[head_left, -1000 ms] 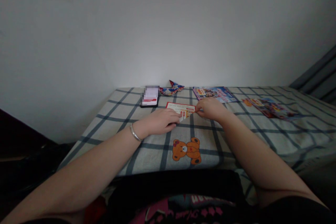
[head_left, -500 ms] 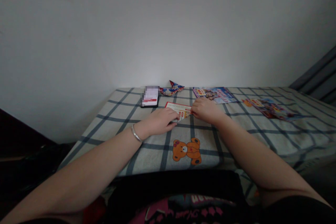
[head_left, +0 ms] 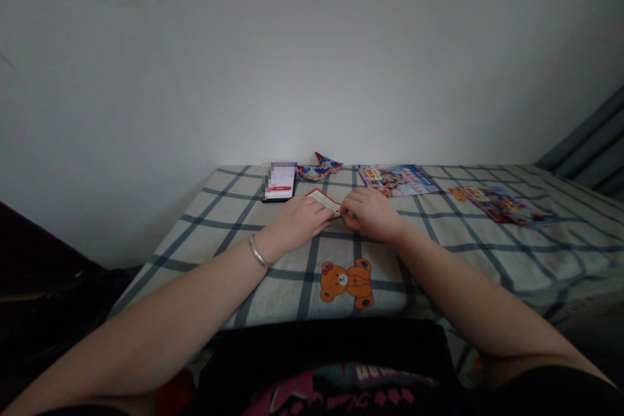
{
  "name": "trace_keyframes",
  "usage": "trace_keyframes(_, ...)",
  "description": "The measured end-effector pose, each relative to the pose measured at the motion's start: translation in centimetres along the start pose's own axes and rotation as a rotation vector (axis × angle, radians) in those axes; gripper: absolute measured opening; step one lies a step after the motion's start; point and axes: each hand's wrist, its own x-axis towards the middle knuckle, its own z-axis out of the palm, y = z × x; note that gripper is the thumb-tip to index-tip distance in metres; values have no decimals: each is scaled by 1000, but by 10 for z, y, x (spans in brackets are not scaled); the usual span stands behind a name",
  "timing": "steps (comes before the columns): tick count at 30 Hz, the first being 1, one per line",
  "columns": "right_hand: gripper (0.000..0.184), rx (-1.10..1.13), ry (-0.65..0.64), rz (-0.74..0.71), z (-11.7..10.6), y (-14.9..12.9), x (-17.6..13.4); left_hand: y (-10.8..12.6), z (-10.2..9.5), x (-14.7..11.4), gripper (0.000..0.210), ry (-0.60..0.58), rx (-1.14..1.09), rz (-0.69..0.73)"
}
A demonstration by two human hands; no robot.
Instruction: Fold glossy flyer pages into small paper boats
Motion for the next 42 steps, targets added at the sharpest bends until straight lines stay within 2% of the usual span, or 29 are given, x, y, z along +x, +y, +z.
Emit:
trace_keyframes(6, 9, 90, 72, 48, -2, -4, 1, 5, -4, -1, 14, 51, 66, 3)
trace_keyframes(11, 14, 120, 114, 67, -4, 5, -3, 3, -3, -2, 15, 82, 51, -75)
trace_keyframes(17, 11, 226, 114, 166, 4, 13, -5, 1, 0, -3, 43, 129, 7, -78)
trace_keyframes(20, 10, 294, 140, 190, 10, 16, -5, 1, 2, -4, 51, 153, 30, -60)
trace_keyframes(23, 8, 337, 169, 157, 12, 18, -5, 1, 3, -5, 47, 194, 42, -17)
trace_keyframes(29, 3, 403, 221, -40, 9, 16, -3, 3, -4, -1, 21, 318, -38, 9)
trace_keyframes(33, 3, 440, 225, -75, 6, 12, -2, 3, -8, 0, 14, 372, -130, 6)
trace_keyframes(35, 5, 446, 193, -71, 8, 13, -2, 2, -8, 0, 11, 377, -193, -5)
trace_keyframes(39, 25, 434, 69, -34, 17, 19, -5, 2, -8, -1, 11, 425, -354, -45)
trace_keyframes(42, 30, 412, 8, 28, 25, 25, -8, 3, -8, -2, 14, 458, -496, -143)
